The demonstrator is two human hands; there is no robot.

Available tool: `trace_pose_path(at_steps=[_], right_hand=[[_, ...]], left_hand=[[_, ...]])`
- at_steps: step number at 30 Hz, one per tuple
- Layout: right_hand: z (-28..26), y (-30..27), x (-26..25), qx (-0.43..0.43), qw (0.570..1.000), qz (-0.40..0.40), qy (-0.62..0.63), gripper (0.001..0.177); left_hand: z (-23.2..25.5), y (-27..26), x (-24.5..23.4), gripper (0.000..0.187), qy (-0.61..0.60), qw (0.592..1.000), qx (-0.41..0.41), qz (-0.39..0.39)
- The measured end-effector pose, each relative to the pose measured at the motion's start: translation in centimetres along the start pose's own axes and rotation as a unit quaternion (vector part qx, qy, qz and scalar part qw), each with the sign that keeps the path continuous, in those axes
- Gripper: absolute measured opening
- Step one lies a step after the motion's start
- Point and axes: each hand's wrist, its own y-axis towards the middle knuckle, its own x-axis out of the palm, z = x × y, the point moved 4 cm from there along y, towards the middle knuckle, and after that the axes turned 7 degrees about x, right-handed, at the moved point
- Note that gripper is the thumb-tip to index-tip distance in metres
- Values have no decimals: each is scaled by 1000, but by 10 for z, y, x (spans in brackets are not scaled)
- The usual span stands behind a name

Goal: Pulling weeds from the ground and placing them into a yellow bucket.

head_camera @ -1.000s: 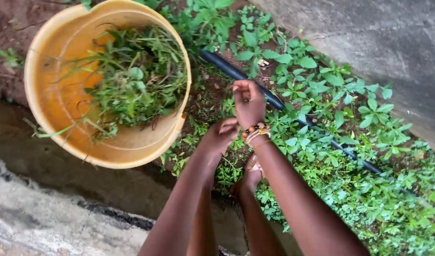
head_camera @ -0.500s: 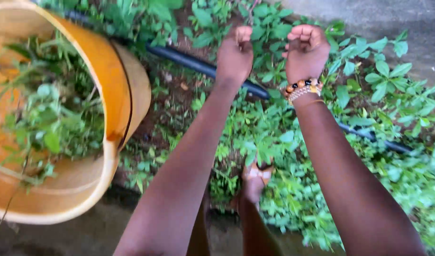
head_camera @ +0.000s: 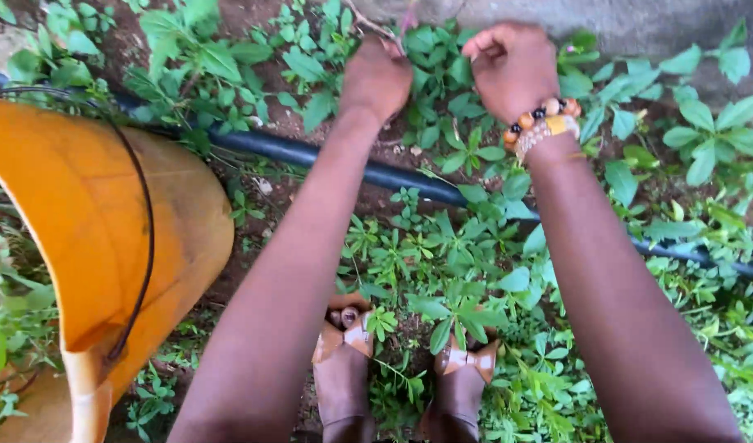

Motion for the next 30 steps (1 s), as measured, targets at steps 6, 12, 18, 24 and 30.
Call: trace_pose_path(at_steps=[6, 12, 18, 24, 30], right_hand=[[-22, 30, -13, 42, 991, -110, -70, 20], [-31, 15, -5, 147, 980, -136, -12, 23], [-30, -32, -11, 151, 971, -88, 162, 23], [-8, -71, -29, 160, 933, -62, 318, 21], [-4, -48, -8, 79, 974, 16, 214, 17]], left_hand=[[-7, 40, 2, 29, 131, 987, 11, -90], [27, 1, -18, 27, 10, 993, -27, -113], [28, -45, -21, 28, 72, 989, 18, -129], [30, -72, -7, 40, 210, 952, 159, -157], [38, -67, -13, 42, 157, 971, 176, 34]])
